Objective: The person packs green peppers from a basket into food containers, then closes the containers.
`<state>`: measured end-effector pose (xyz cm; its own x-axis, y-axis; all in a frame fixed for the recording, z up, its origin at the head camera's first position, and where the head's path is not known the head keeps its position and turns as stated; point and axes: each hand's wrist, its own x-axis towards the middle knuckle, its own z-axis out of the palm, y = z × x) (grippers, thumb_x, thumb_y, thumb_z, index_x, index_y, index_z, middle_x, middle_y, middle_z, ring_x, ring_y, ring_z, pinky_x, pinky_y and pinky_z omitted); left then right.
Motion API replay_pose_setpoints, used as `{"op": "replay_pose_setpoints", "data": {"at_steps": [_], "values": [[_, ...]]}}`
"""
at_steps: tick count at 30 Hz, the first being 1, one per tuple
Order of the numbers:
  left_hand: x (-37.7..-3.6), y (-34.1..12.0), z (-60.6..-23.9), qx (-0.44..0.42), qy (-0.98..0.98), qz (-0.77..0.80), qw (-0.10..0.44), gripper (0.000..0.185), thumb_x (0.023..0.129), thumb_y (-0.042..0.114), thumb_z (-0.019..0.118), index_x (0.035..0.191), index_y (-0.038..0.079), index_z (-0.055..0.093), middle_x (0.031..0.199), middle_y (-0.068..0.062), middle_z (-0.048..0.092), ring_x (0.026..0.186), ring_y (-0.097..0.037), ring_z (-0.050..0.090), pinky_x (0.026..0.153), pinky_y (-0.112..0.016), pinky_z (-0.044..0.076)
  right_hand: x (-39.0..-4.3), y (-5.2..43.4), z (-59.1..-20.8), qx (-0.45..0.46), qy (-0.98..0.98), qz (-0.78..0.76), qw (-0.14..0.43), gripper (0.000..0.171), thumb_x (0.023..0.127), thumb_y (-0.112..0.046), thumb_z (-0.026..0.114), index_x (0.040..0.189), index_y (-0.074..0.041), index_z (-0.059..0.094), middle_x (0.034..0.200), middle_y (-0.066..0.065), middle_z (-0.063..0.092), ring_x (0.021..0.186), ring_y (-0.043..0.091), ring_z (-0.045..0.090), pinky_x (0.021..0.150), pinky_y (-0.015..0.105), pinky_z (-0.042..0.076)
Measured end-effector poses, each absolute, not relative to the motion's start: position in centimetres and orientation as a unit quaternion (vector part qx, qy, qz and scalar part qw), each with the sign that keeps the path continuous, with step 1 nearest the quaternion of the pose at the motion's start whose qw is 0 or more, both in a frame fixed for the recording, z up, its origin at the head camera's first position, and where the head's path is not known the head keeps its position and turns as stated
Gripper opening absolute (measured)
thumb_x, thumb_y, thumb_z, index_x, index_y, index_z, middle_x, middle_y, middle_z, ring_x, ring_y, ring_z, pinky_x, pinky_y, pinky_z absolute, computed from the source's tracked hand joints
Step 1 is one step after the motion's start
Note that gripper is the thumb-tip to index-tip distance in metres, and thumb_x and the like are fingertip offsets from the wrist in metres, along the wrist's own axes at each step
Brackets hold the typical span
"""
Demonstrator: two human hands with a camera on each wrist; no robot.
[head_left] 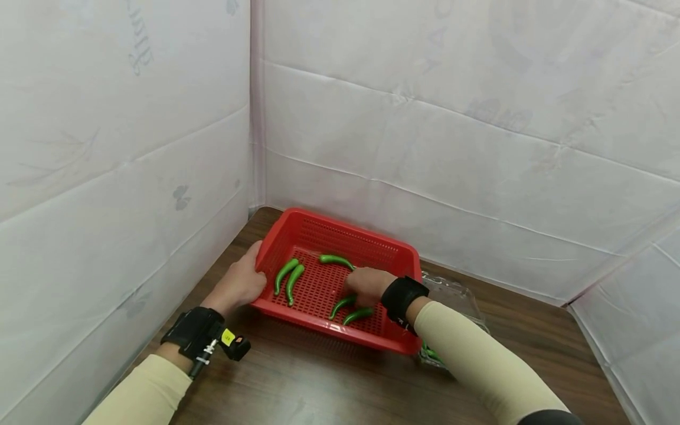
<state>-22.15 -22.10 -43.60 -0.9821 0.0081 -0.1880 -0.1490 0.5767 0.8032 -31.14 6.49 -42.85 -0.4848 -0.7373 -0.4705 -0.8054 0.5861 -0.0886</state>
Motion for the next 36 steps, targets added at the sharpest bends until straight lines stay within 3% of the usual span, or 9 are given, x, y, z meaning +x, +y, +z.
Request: {"op": "replay_pose_setpoints", "data": {"at_steps": [3, 14, 18, 28, 36], "values": [[-22.1, -22.0, -43.6, -0.039, 0.882, 0.461, 0.088, 0.072, 0.096, -0.001, 0.045, 0.162, 0.013, 0.021, 0.139, -0.027, 0.058, 0.112, -0.035, 0.064, 0.089, -0.046, 0.056, -30.8, 6.3, -43.1, -0.466, 0.852, 0.081, 0.222, 0.012, 0.091, -0.003, 0.073, 0.090, -0.015, 0.076, 0.077, -0.006, 0.066, 0.067, 0.006, 0.047, 0.067, 0.022, 0.042], [-22.3, -22.1, -43.6, -0.033, 0.885, 0.456, 0.089, 0.072, 0.096, 0.000, 0.045, 0.163, 0.013, 0.020, 0.138, -0.028, 0.058, 0.110, -0.034, 0.064, 0.085, -0.042, 0.055, -30.7, 6.2, -42.1, -0.460, 0.856, 0.086, 0.219, 0.031, 0.089, -0.001, 0.071, 0.068, -0.018, 0.056, 0.063, -0.009, 0.035, 0.061, 0.009, 0.032, 0.059, 0.025, 0.029], [-22.3, -22.3, -43.6, -0.036, 0.885, 0.455, 0.091, 0.072, 0.097, 0.001, 0.045, 0.163, 0.012, 0.019, 0.138, -0.028, 0.058, 0.109, -0.034, 0.064, 0.085, -0.043, 0.055, -30.8, 6.1, -40.9, -0.457, 0.860, 0.086, 0.211, 0.037, 0.089, -0.003, 0.074, 0.064, -0.021, 0.052, 0.061, -0.010, 0.034, 0.058, 0.008, 0.030, 0.056, 0.024, 0.028], [-22.4, -22.9, -43.5, -0.033, 0.882, 0.460, 0.095, 0.070, 0.096, 0.000, 0.045, 0.161, 0.011, 0.022, 0.140, -0.028, 0.057, 0.110, -0.035, 0.065, 0.085, -0.045, 0.058, -31.4, 7.4, -37.9, -0.459, 0.865, 0.060, 0.193, 0.029, 0.090, -0.006, 0.073, 0.065, -0.016, 0.063, 0.058, -0.010, 0.038, 0.057, 0.007, 0.032, 0.055, 0.023, 0.028], [-22.6, -23.2, -43.6, -0.034, 0.888, 0.449, 0.093, 0.073, 0.096, 0.001, 0.046, 0.163, 0.009, 0.018, 0.138, -0.029, 0.057, 0.108, -0.035, 0.065, 0.084, -0.044, 0.057, -31.8, 10.3, -35.8, -0.468, 0.866, 0.041, 0.169, 0.048, 0.087, -0.002, 0.071, 0.060, -0.021, 0.035, 0.062, -0.008, 0.019, 0.058, 0.009, 0.018, 0.058, 0.025, 0.020]]}}
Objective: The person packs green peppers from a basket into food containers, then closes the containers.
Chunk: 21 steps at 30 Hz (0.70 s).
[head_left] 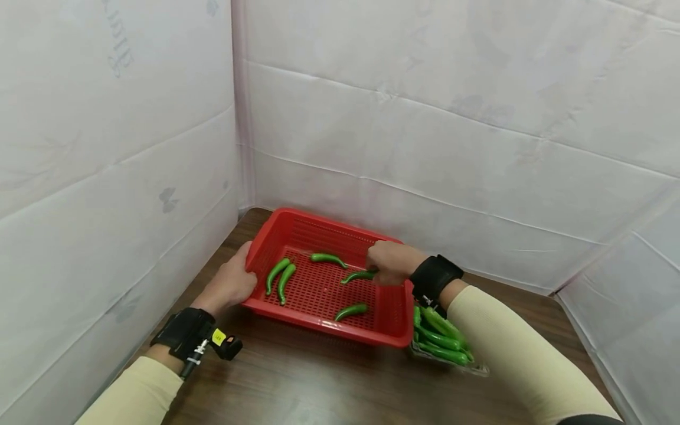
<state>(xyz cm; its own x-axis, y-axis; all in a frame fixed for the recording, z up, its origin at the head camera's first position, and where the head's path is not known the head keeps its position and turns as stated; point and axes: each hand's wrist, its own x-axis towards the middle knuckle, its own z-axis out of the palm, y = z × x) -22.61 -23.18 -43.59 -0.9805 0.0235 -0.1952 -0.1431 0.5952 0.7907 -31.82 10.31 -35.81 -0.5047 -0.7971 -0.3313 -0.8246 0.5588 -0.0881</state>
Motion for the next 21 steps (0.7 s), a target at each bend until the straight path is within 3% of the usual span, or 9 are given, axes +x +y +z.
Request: {"op": "replay_pose_setpoints", "data": {"at_steps": [10, 16, 21], "values": [[-22.6, -23.9, -43.7, -0.045, 0.889, 0.446, 0.095, 0.072, 0.096, 0.002, 0.045, 0.163, 0.009, 0.018, 0.140, -0.029, 0.056, 0.110, -0.036, 0.064, 0.086, -0.048, 0.057, -32.2, 15.1, -34.6, -0.443, 0.881, 0.025, 0.162, 0.033, 0.086, -0.002, 0.074, 0.061, -0.016, 0.057, 0.058, -0.010, 0.042, 0.054, 0.004, 0.032, 0.055, 0.021, 0.029], [-22.9, -23.8, -43.9, -0.045, 0.889, 0.446, 0.096, 0.074, 0.096, 0.001, 0.046, 0.163, 0.010, 0.018, 0.139, -0.029, 0.058, 0.107, -0.035, 0.065, 0.085, -0.046, 0.058, -32.2, 18.8, -34.8, -0.416, 0.895, -0.011, 0.161, 0.032, 0.080, 0.007, 0.069, 0.059, -0.016, 0.059, 0.056, -0.012, 0.036, 0.053, 0.002, 0.029, 0.053, 0.020, 0.028], [-22.9, -24.0, -43.8, -0.040, 0.890, 0.445, 0.092, 0.075, 0.095, 0.000, 0.046, 0.163, 0.007, 0.016, 0.136, -0.031, 0.058, 0.103, -0.033, 0.066, 0.080, -0.042, 0.057, -31.9, 21.4, -35.1, -0.403, 0.903, -0.026, 0.146, 0.035, 0.081, 0.002, 0.073, 0.058, -0.017, 0.055, 0.055, -0.014, 0.033, 0.050, 0.000, 0.026, 0.053, 0.020, 0.025]]}}
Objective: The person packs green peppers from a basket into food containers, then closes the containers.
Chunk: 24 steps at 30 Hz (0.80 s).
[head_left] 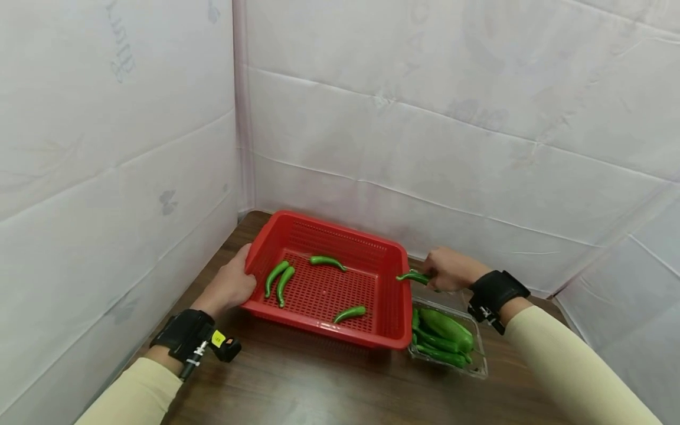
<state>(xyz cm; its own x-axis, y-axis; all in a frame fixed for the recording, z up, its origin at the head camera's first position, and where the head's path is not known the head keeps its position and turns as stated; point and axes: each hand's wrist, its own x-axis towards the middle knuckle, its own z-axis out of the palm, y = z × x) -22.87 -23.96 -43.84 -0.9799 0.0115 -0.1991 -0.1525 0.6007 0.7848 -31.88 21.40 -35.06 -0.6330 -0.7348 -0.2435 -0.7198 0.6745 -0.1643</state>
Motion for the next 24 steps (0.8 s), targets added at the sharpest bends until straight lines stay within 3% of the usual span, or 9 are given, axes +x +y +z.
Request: {"op": "replay_pose_setpoints", "data": {"at_steps": [6, 13, 19, 24], "values": [[-22.8, -23.9, -43.8, -0.035, 0.889, 0.449, 0.087, 0.074, 0.095, -0.001, 0.047, 0.163, 0.006, 0.017, 0.134, -0.031, 0.059, 0.103, -0.033, 0.067, 0.079, -0.041, 0.058, -30.9, 24.8, -35.8, -0.384, 0.914, -0.023, 0.128, 0.037, 0.079, -0.003, 0.079, 0.058, -0.019, 0.052, 0.057, -0.014, 0.031, 0.052, 0.000, 0.023, 0.053, 0.021, 0.022], [-22.8, -24.0, -43.8, -0.034, 0.889, 0.448, 0.085, 0.074, 0.095, 0.000, 0.047, 0.162, 0.008, 0.019, 0.133, -0.030, 0.059, 0.101, -0.033, 0.067, 0.077, -0.041, 0.057, -29.5, 27.9, -37.1, -0.332, 0.929, -0.047, 0.157, 0.030, 0.083, -0.009, 0.082, 0.065, -0.018, 0.059, 0.060, -0.013, 0.036, 0.053, 0.002, 0.029, 0.054, 0.023, 0.026], [-22.8, -24.0, -44.0, -0.035, 0.888, 0.451, 0.087, 0.075, 0.095, -0.001, 0.047, 0.163, 0.008, 0.018, 0.135, -0.031, 0.059, 0.103, -0.034, 0.067, 0.080, -0.044, 0.059, -28.7, 29.4, -38.7, -0.305, 0.931, -0.075, 0.185, 0.038, 0.083, -0.009, 0.082, 0.062, -0.017, 0.052, 0.060, -0.012, 0.031, 0.052, 0.002, 0.027, 0.054, 0.022, 0.027], [-22.9, -23.9, -44.1, -0.036, 0.888, 0.451, 0.086, 0.073, 0.095, 0.000, 0.047, 0.162, 0.008, 0.020, 0.135, -0.030, 0.059, 0.104, -0.034, 0.067, 0.081, -0.044, 0.059, -28.3, 30.0, -39.6, -0.276, 0.928, -0.107, 0.225, 0.029, 0.086, -0.008, 0.080, 0.065, -0.014, 0.060, 0.056, -0.008, 0.049, 0.046, 0.006, 0.054, 0.049, 0.022, 0.044]]}}
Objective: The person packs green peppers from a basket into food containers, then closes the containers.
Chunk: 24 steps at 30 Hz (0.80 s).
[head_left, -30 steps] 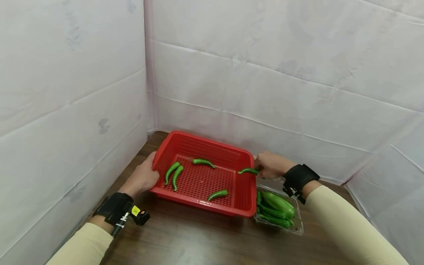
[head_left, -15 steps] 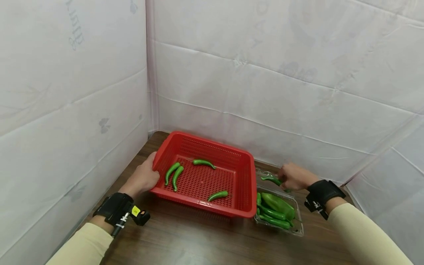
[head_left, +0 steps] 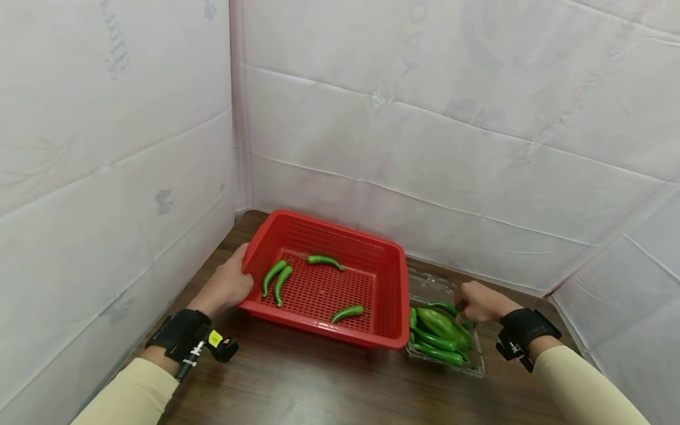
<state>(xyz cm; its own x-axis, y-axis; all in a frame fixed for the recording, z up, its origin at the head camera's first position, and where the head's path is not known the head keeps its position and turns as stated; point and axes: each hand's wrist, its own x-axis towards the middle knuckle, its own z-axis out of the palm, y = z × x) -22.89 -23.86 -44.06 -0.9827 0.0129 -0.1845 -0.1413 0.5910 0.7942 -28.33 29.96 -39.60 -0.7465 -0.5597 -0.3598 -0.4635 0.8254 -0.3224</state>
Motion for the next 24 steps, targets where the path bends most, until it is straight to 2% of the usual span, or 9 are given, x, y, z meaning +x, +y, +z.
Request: {"op": "replay_pose_setpoints", "data": {"at_steps": [3, 7, 10, 12, 17, 20, 24], "values": [[-22.97, -23.80, -44.14, -0.037, 0.887, 0.451, 0.088, 0.072, 0.096, 0.000, 0.047, 0.162, 0.009, 0.020, 0.136, -0.029, 0.059, 0.105, -0.033, 0.067, 0.081, -0.043, 0.059, -28.10, 30.08, -39.85, -0.258, 0.925, -0.123, 0.252, 0.018, 0.089, -0.007, 0.077, 0.073, -0.011, 0.069, 0.062, 0.000, 0.063, 0.052, 0.018, 0.067, 0.052, 0.025, 0.053], [-23.02, -23.83, -44.10, -0.041, 0.886, 0.452, 0.095, 0.075, 0.096, 0.000, 0.047, 0.164, 0.009, 0.016, 0.138, -0.029, 0.058, 0.108, -0.034, 0.066, 0.085, -0.046, 0.059, -28.10, 29.94, -39.94, -0.253, 0.922, -0.122, 0.268, 0.020, 0.089, -0.004, 0.074, 0.072, -0.011, 0.068, 0.060, -0.003, 0.060, 0.054, 0.026, 0.070, 0.051, 0.024, 0.053], [-23.03, -23.94, -44.09, -0.042, 0.884, 0.455, 0.100, 0.077, 0.096, 0.000, 0.047, 0.165, 0.008, 0.014, 0.140, -0.029, 0.057, 0.110, -0.035, 0.066, 0.088, -0.048, 0.059, -28.28, 29.69, -39.90, -0.242, 0.922, -0.119, 0.279, 0.032, 0.089, -0.001, 0.072, 0.065, -0.015, 0.057, 0.055, -0.009, 0.043, 0.052, 0.023, 0.068, 0.050, 0.023, 0.051], [-23.06, -23.98, -44.13, -0.043, 0.882, 0.457, 0.103, 0.077, 0.096, 0.001, 0.047, 0.165, 0.009, 0.013, 0.140, -0.029, 0.057, 0.110, -0.034, 0.067, 0.089, -0.048, 0.059, -28.34, 29.57, -39.92, -0.231, 0.923, -0.121, 0.284, 0.032, 0.089, 0.000, 0.071, 0.066, -0.015, 0.056, 0.056, -0.009, 0.040, 0.052, 0.020, 0.067, 0.051, 0.024, 0.052], [-23.06, -23.98, -44.20, -0.038, 0.884, 0.455, 0.101, 0.078, 0.096, 0.000, 0.048, 0.165, 0.007, 0.012, 0.140, -0.030, 0.057, 0.108, -0.035, 0.067, 0.088, -0.050, 0.060, -28.31, 29.71, -40.22, -0.209, 0.926, -0.124, 0.290, 0.013, 0.090, 0.000, 0.072, 0.079, -0.008, 0.071, 0.066, -0.001, 0.062, 0.057, 0.015, 0.069, 0.055, 0.025, 0.057], [-22.96, -23.98, -44.10, -0.035, 0.886, 0.451, 0.097, 0.078, 0.095, 0.000, 0.048, 0.165, 0.007, 0.013, 0.138, -0.031, 0.058, 0.107, -0.035, 0.067, 0.087, -0.051, 0.060, -28.29, 29.72, -40.24, -0.197, 0.929, -0.119, 0.289, 0.011, 0.089, 0.000, 0.072, 0.081, -0.008, 0.072, 0.070, 0.002, 0.067, 0.058, 0.015, 0.069, 0.055, 0.026, 0.056], [-22.97, -23.96, -44.04, -0.033, 0.889, 0.448, 0.090, 0.076, 0.095, 0.000, 0.047, 0.163, 0.006, 0.016, 0.136, -0.030, 0.059, 0.106, -0.035, 0.067, 0.082, -0.045, 0.059, -28.28, 29.50, -39.96, -0.196, 0.932, -0.111, 0.284, 0.011, 0.089, -0.001, 0.071, 0.081, -0.007, 0.073, 0.072, 0.003, 0.069, 0.058, 0.015, 0.068, 0.055, 0.027, 0.056]]}}
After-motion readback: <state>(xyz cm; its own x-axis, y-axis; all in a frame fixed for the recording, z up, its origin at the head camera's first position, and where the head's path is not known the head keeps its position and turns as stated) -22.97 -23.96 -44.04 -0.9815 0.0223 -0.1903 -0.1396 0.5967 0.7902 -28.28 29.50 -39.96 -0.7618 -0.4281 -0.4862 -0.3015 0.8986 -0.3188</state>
